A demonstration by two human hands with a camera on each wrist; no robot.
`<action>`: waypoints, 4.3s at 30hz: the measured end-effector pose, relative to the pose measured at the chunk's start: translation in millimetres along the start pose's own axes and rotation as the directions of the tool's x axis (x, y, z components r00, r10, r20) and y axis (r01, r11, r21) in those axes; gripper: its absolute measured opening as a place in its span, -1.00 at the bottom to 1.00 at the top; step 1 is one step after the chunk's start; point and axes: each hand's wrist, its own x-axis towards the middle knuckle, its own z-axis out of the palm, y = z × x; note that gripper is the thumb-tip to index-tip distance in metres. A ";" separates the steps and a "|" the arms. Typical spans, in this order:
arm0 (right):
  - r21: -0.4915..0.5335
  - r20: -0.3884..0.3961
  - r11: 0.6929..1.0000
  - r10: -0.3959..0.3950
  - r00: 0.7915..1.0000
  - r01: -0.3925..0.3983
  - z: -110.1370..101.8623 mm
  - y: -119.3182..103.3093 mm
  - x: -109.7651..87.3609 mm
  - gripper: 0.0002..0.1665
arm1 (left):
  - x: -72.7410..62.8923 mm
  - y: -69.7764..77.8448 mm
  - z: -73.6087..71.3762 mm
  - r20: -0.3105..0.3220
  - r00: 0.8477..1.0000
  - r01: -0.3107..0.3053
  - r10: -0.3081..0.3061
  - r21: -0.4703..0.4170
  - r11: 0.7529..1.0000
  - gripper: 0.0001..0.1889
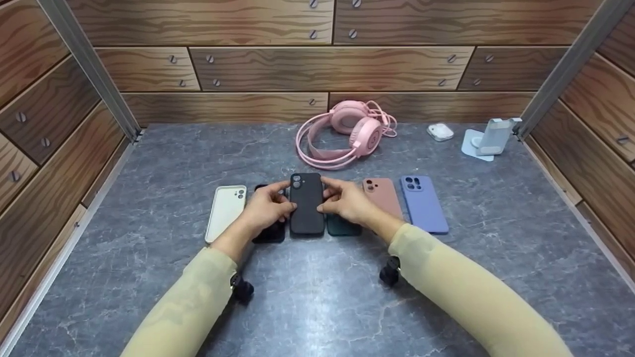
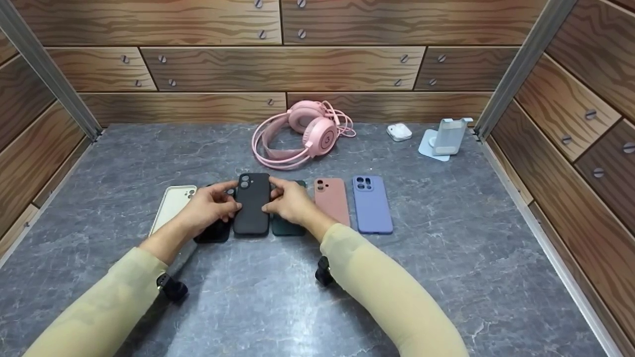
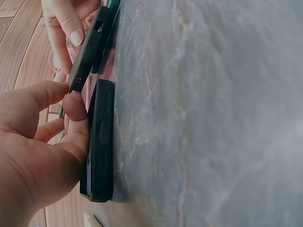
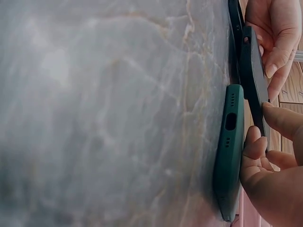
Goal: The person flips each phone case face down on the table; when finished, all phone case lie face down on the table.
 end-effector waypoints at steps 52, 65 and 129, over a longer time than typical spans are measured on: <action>-0.141 0.013 0.988 -0.059 0.998 0.061 3.7 6.1 -1.2 -0.09 | 3.3 -11.1 2.4 -0.029 1.000 0.007 -0.007 0.003 1.000 -0.35; -0.108 0.013 0.993 -0.048 0.999 0.050 2.2 5.1 -1.3 -0.12 | -0.5 -5.6 1.0 -0.044 0.999 -0.002 0.002 -0.002 1.000 -0.38; -0.214 0.121 0.967 -0.114 0.986 0.139 65.4 -23.0 15.3 -0.15 | -14.2 -30.8 -74.9 -0.052 0.999 0.005 0.009 0.256 0.967 -0.26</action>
